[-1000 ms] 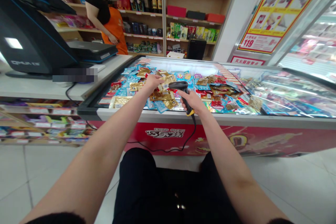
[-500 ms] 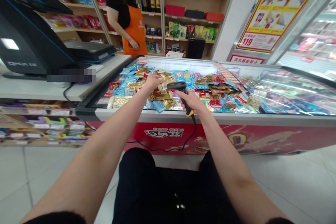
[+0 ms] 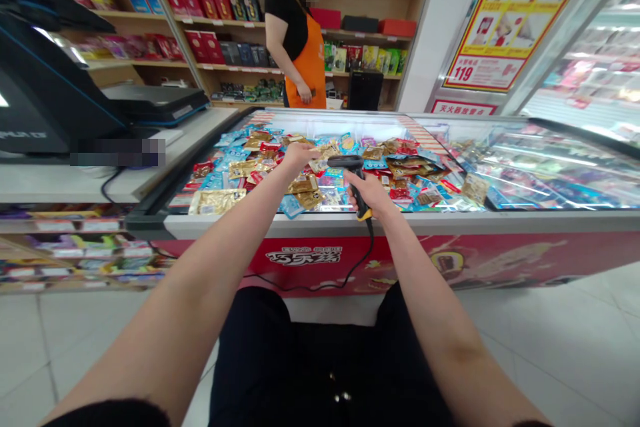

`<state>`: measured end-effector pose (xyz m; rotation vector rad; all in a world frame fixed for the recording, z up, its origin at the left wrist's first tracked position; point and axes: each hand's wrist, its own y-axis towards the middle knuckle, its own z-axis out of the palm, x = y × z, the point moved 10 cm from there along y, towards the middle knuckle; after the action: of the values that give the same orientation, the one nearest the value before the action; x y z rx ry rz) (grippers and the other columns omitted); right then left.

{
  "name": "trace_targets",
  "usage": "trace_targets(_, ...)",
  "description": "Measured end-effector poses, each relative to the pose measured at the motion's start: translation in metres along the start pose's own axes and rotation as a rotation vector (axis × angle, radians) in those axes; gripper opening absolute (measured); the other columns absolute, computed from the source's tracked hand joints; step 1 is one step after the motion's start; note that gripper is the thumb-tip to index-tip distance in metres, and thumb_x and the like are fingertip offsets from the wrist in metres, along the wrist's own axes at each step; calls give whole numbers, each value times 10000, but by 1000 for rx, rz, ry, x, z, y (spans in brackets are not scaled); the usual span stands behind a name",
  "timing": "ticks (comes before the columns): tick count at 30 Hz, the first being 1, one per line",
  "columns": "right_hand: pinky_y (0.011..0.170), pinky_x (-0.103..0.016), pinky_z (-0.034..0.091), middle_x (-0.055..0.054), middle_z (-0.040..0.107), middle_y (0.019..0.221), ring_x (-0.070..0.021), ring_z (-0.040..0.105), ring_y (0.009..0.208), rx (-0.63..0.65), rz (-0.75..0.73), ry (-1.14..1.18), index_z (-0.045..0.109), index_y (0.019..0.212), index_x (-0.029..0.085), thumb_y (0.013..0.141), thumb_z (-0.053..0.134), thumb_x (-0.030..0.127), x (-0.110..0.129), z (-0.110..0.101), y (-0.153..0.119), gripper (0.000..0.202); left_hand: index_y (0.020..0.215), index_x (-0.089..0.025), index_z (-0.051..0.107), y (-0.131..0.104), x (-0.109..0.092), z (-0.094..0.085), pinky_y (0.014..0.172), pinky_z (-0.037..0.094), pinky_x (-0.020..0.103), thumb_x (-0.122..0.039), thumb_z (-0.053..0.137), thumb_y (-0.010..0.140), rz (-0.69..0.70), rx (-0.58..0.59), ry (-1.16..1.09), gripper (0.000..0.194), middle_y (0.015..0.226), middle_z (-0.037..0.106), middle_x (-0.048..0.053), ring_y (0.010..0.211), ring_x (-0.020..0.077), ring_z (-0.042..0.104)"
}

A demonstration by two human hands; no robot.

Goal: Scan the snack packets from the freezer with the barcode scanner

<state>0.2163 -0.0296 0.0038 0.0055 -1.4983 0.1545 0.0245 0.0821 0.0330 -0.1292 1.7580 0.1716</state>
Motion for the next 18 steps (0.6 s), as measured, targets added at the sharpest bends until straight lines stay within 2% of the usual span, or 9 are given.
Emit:
trace_targets(4,320,-202,394,46,528,491,-89,458,351,-105,-55,54,500,706,208,914,709,390,6,-42,-1,346,663,-158,620,-1,4,54,701,563,294,-60,828,606,-139,94,-184,237,584,623,-12,623,147,652)
trace_targets(9,312,-215,397,40,539,509,-103,467,360,-287,-157,149,504,738,219,865,755,430,18,-108,-7,351,790,-144,656,2,-14,133,827,599,331,-63,794,673,-114,250,-312,198,706,684,11,745,158,705)
trace_targets(12,312,-225,410,44,547,515,-112,477,357,-368,-206,197,499,768,231,833,774,472,23,-145,-10,371,964,-130,688,2,-33,183,856,601,349,-109,810,694,-50,308,-347,298,790,719,44,809,182,725)
trace_targets(14,315,-225,420,47,563,528,-114,489,362,-415,-236,227,500,789,234,823,779,471,25,-165,-12,368,1048,-122,689,-1,-45,211,877,588,353,-123,805,706,15,316,-289,361,849,739,66,860,201,731)
trace_targets(18,318,-221,429,56,564,524,-109,495,363,-462,-230,227,504,787,229,826,769,450,21,-188,-15,347,959,-132,749,-14,-70,248,983,528,372,-145,719,755,336,340,129,207,932,766,69,999,260,713)
